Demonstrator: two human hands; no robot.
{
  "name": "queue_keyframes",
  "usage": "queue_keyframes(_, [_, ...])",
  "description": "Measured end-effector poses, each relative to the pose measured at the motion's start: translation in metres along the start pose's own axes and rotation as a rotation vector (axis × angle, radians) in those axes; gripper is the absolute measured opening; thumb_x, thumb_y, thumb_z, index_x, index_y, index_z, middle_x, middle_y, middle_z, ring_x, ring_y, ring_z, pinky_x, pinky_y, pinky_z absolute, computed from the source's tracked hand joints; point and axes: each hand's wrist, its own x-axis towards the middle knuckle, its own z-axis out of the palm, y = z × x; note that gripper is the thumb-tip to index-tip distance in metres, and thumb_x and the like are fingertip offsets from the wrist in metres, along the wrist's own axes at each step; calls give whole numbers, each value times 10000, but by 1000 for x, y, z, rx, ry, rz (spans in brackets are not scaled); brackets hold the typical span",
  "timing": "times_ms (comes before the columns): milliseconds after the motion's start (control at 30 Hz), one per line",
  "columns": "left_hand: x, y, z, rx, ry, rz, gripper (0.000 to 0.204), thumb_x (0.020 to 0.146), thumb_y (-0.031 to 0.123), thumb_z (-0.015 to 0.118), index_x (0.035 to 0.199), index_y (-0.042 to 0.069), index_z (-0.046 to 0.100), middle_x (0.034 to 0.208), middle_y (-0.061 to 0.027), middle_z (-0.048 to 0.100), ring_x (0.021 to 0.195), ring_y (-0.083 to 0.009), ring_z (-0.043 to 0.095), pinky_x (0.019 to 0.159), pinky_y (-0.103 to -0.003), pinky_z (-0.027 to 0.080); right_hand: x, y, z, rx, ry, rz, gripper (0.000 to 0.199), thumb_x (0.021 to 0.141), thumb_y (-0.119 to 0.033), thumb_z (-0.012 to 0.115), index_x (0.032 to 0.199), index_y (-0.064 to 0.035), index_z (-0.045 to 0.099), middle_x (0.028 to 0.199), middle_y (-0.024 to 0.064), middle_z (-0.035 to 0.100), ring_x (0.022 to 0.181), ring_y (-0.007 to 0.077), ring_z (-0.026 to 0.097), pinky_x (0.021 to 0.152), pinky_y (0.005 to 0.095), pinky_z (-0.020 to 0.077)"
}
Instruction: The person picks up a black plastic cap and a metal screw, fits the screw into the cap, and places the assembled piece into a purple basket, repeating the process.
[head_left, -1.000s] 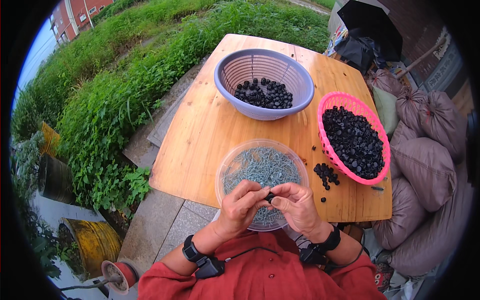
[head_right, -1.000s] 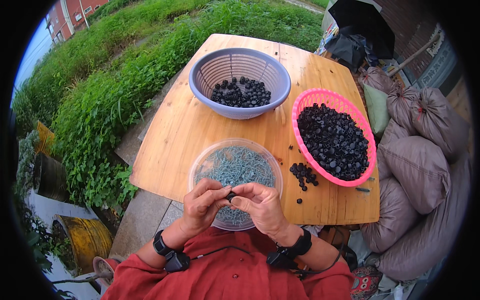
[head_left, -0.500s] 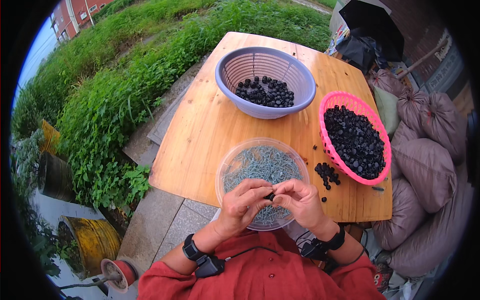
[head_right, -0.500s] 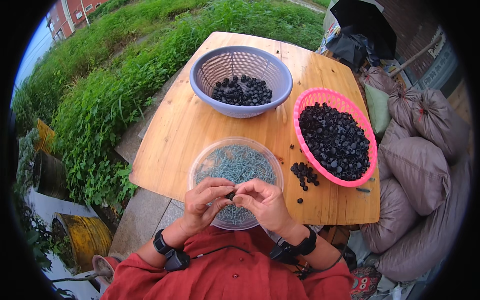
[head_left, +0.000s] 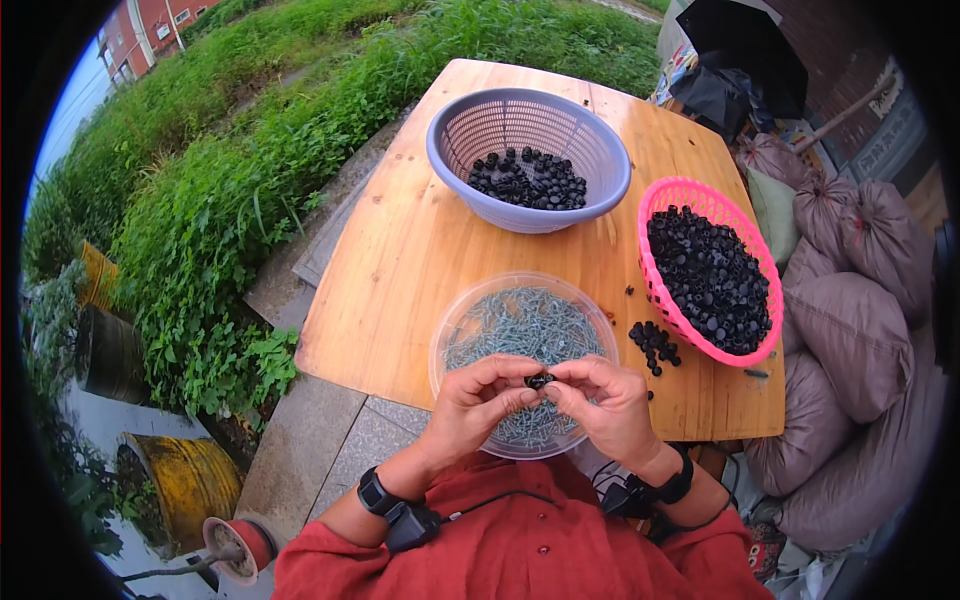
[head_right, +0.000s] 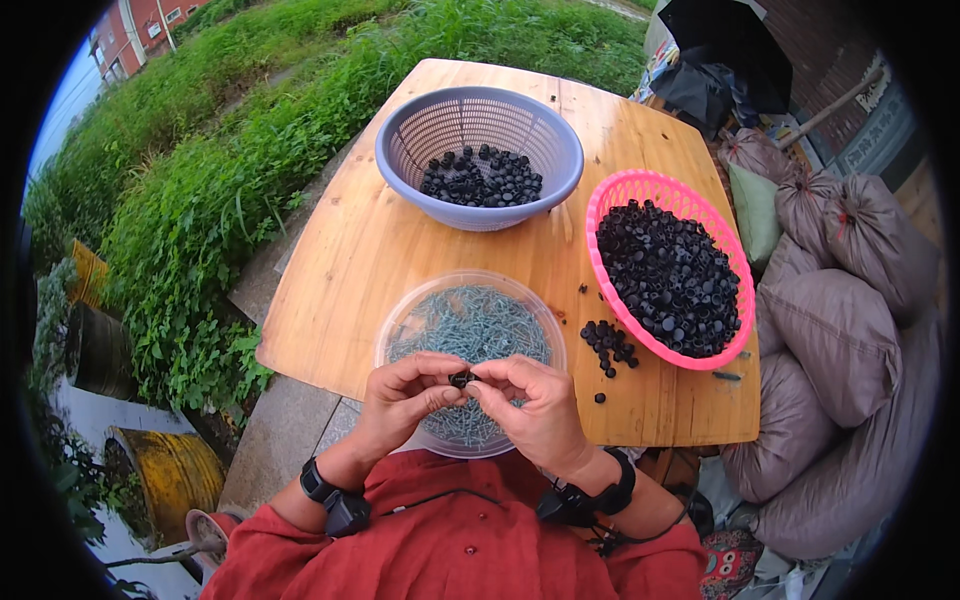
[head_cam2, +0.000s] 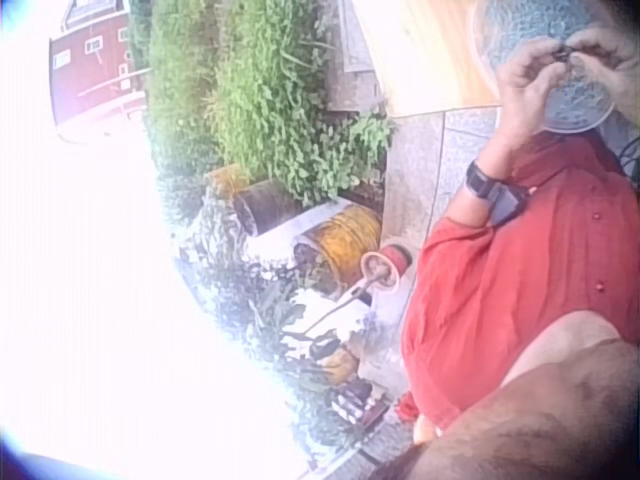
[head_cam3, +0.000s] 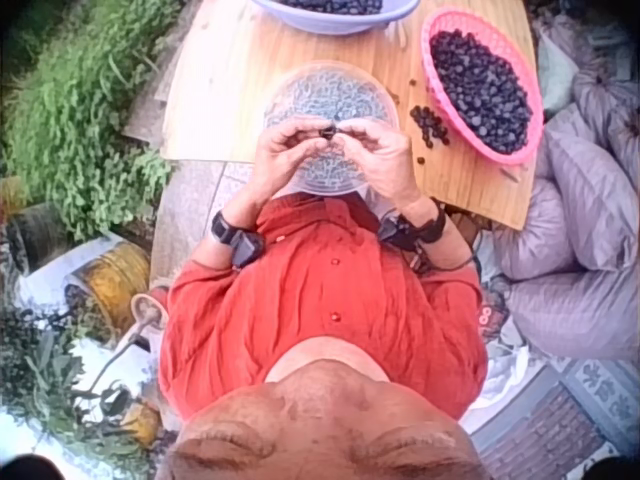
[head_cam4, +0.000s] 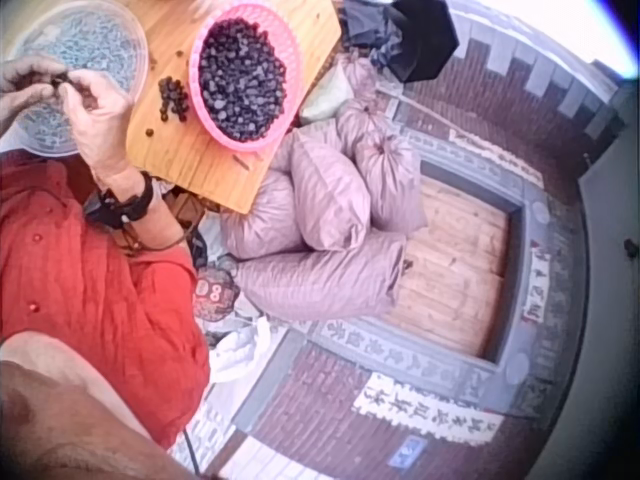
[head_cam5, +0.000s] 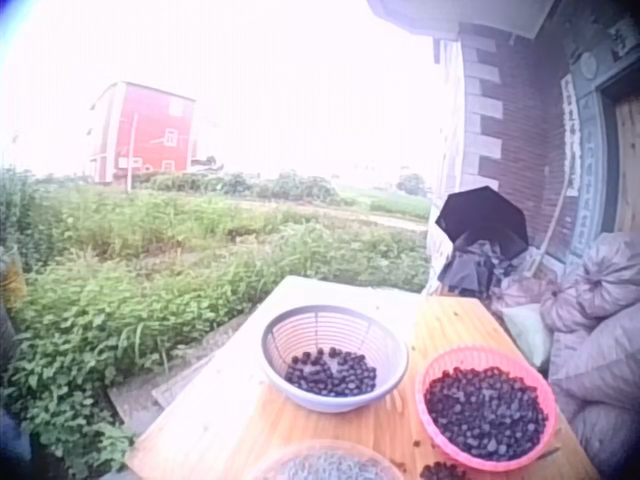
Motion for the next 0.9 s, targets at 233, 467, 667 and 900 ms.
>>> queue_keyframes(233, [2,-4,-5,-224,-6,-141,265,833,-22,558,1098,-5,567,999,-110,613,868,-178,620,788,-280,532,4,-5,-5,-300,57,-287,178,743,51,642,917,16,630,816,113,626,705,163,621,607,242,497])
queue_keyframes(467, [3,-6,-6,-242,-2,-202,271,859,-17,529,1130,-25,546,1016,-121,610,898,-168,617,806,-276,518,6,-7,-4,-428,39,-397,202,694,63,665,886,4,647,799,122,625,694,214,627,593,271,503])
queue_keyframes(667, [3,-3,-2,-113,30,-144,270,835,-30,555,1104,-14,567,975,-115,620,821,-170,628,754,-264,530,8,-2,-2,-503,9,-467,201,689,60,673,880,4,647,810,123,628,689,219,633,585,272,514])
queue_keyframes(900, [1,-5,-5,-149,72,-102,193,806,-60,579,995,-21,595,940,-111,623,810,-170,626,735,-270,532,7,8,-2,-482,22,-569,221,677,64,685,884,-4,641,801,119,629,684,217,636,589,270,522])
